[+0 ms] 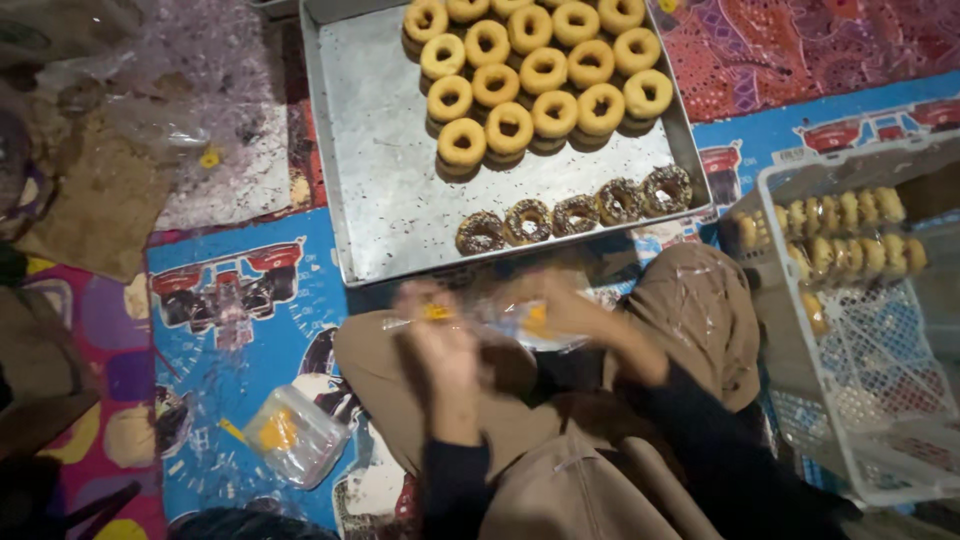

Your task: The person sits on the floor and repeatedly picks donuts from a metal tray, places each donut into a small clear plastic bag, and then places the bagged donut into a white plastic crate. The process is repeated for multiple donuts.

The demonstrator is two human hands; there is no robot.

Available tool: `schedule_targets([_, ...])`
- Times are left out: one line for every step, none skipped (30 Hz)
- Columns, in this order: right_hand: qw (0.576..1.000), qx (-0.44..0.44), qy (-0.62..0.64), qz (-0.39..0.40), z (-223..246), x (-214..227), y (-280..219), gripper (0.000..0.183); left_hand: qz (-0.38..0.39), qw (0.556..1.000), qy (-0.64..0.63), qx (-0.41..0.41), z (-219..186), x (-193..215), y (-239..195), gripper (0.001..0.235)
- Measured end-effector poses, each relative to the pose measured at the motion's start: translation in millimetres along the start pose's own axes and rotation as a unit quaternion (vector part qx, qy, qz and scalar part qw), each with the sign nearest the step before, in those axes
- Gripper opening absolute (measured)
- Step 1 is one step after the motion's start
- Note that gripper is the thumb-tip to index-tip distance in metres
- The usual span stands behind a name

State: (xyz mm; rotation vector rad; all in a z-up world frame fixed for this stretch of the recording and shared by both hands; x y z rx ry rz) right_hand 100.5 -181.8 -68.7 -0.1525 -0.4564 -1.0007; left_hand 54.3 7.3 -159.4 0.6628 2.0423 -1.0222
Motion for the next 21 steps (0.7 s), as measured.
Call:
schedule_targets([0.986, -0.162, -0.021, -0.025, -11.9, 9.4, 29.3, 0.035, -0.034, 0.999, -0.021, 0.011, -25.2, 9.1, 13.8, 0.016])
schedule_targets([0.988, -0.050, -0.122, -0.081, -17.1, 19.6, 56.4, 0.032, -0.069, 0.997, -0.040, 0.021, -46.1, 21.3, 23.3, 0.018])
schedule_targets([0.964, 0.065, -0.219, -0.132, -23.1, 24.2, 75.4, 0.030, -0.079, 0.997, -0.014, -0.012, -57.3, 32.9, 28.2, 0.016])
schedule_targets([0.961, 0.067, -0.238, -0.124, -34.4, 21.0, 87.3, 0.030, -0.087, 0.995, 0.014, -0.045, -70.2, 44.6, 32.2, 0.015])
schedule_targets([0.957, 0.068, -0.257, -0.117, -45.7, 16.6, 97.0, 0.031, -0.096, 0.992, 0.041, -0.077, -80.5, 54.6, 35.7, 0.015])
schedule_targets([0.952, 0.070, -0.279, -0.109, -55.9, 14.5, 104.3, 0.031, -0.102, 0.991, 0.041, -0.079, -84.4, 62.0, 38.1, 0.014])
schedule_targets([0.951, 0.070, -0.278, -0.111, -64.1, 11.5, 109.2, 0.025, -0.107, 0.990, 0.040, -0.081, -87.1, 68.1, 39.2, 0.014])
schedule_targets([0.952, 0.068, -0.278, -0.110, -71.0, 9.1, 109.2, 0.019, -0.116, 0.989, 0.039, -0.082, -86.5, 74.5, 37.4, 0.013])
schedule_targets([0.952, 0.067, -0.278, -0.110, -75.4, 8.4, 108.8, 0.014, -0.110, 0.990, 0.035, -0.080, -85.8, 78.8, 37.1, 0.014])
schedule_targets([0.960, 0.069, -0.245, -0.120, -76.1, 8.6, 106.7, 0.013, -0.105, 0.991, 0.032, -0.077, -85.1, 82.0, 36.9, 0.016])
schedule_targets([0.966, 0.070, -0.211, -0.130, -74.4, 12.7, 105.3, 0.012, -0.099, 0.992, 0.028, -0.075, -85.5, 84.7, 37.2, 0.018])
schedule_targets([0.972, 0.071, -0.177, -0.140, -69.8, 18.0, 104.4, 0.012, -0.113, 0.990, 0.032, -0.076, -87.3, 87.0, 38.3, 0.017])
schedule_targets([0.981, 0.046, -0.121, -0.142, -63.9, 23.9, 103.1, 0.012, -0.127, 0.988, 0.036, -0.078, -89.3, 89.5, 38.3, 0.017])
schedule_targets([0.987, 0.022, -0.063, -0.144, -56.3, 30.4, 103.9, 0.012, -0.140, 0.986, 0.040, -0.080, -92.6, 91.4, 38.9, 0.016])
schedule_targets([0.989, -0.003, -0.006, -0.145, -47.1, 34.8, 103.9, 0.013, -0.133, 0.988, 0.039, -0.074, -95.4, 92.5, 38.9, 0.018])
schedule_targets([0.995, -0.040, 0.003, -0.088, -38.2, 34.9, 105.0, 0.015, -0.126, 0.989, 0.037, -0.068, -98.6, 93.7, 38.0, 0.019])
schedule_targets([0.997, -0.076, 0.012, -0.031, -29.4, 30.7, 108.1, 0.017, -0.118, 0.990, 0.036, -0.062, -100.7, 94.4, 37.5, 0.021])
schedule_targets([0.993, -0.112, 0.021, 0.026, -22.4, 25.9, 110.9, 0.019, -0.121, 0.990, 0.027, -0.066, -101.5, 95.4, 36.5, 0.020])
schedule_targets([0.986, -0.018, 0.149, 0.077, -10.9, 17.8, 117.0, 0.023, -0.125, 0.990, 0.019, -0.070, -102.0, 96.1, 35.9, 0.020])
schedule_targets([0.951, 0.076, 0.272, 0.129, -1.6, 9.2, 121.9, 0.035, -0.127, 0.989, 0.010, -0.074, -102.0, 96.7, 34.8, 0.019])
schedule_targets([0.960, 0.145, 0.225, 0.077, 0.4, 6.9, 129.1, 0.056, -0.120, 0.990, 0.005, -0.070, -101.7, 96.9, 34.0, 0.019])
Point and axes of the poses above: each hand's wrist, its own y-axis towards the middle knuckle, its own x-axis out of the back of the hand, z = x × y, the point moved 2 cm from there along y, towards the middle knuckle, and after that the axes turned 13 degrees about -z, right-handed, at the moved point
